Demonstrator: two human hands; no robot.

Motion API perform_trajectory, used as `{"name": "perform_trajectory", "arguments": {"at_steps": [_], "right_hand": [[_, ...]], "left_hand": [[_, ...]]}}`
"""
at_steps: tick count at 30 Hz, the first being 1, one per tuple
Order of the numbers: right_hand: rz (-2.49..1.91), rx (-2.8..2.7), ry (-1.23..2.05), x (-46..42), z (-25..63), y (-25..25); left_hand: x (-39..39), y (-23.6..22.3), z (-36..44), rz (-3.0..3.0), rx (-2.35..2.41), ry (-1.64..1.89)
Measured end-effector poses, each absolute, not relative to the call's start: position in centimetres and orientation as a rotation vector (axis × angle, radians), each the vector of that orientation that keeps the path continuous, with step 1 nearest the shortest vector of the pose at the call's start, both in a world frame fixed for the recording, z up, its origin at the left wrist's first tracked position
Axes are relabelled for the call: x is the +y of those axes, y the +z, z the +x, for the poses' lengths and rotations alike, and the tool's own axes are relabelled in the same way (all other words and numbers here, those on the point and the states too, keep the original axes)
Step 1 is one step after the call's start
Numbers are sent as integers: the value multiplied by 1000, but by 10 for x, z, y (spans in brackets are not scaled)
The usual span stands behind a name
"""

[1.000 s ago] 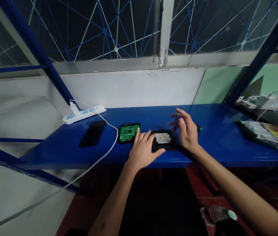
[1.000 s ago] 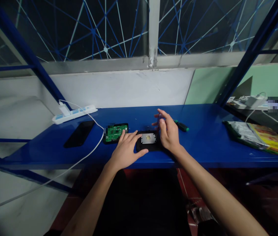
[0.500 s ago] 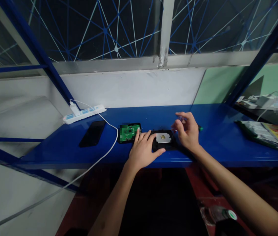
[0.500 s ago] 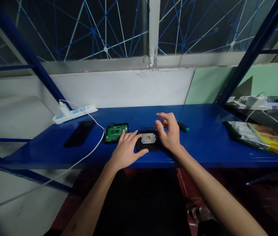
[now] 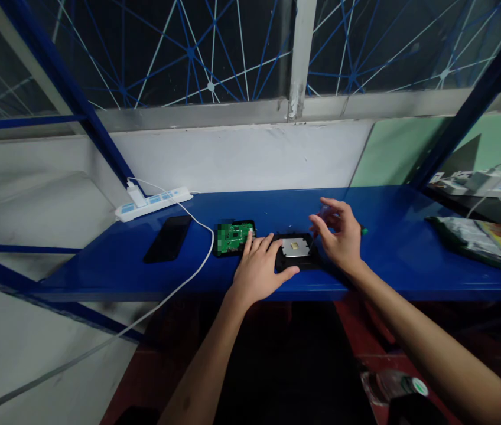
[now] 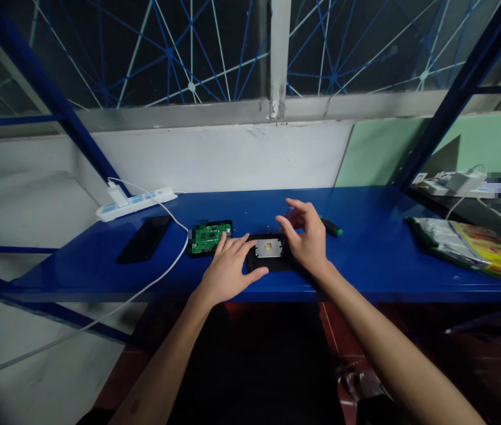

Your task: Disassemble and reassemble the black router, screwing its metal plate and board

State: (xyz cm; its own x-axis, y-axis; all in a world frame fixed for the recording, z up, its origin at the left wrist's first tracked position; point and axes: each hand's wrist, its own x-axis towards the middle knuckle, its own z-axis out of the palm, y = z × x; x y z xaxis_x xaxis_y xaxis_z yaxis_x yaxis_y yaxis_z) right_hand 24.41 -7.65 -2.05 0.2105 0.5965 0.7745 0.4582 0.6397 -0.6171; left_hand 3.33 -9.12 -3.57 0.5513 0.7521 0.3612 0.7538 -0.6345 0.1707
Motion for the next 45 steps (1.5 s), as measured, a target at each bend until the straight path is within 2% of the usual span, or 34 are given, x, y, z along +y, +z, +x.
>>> {"name": "perform_trajectory", "arguments": {"at_steps": [6, 16, 23, 31, 45], "right_hand": [[-1014, -1450, 28, -75, 248, -25], [-1042, -1536, -422, -74, 237, -18], [-941, -1742, -218, -75, 238, -10], [-951, -1465, 172, -37, 228, 0], [-1014, -1582, 191, -17, 213, -10]], "left_hand": [[-92, -35, 33, -2766, -1335, -647], [-93, -36, 34, -2757, -1344, -648], [-94, -34, 34, -2755, -1341, -639], [-94, -35, 33, -2786, -1358, -671], [-95, -34, 33, -2781, -1378, -706]]}}
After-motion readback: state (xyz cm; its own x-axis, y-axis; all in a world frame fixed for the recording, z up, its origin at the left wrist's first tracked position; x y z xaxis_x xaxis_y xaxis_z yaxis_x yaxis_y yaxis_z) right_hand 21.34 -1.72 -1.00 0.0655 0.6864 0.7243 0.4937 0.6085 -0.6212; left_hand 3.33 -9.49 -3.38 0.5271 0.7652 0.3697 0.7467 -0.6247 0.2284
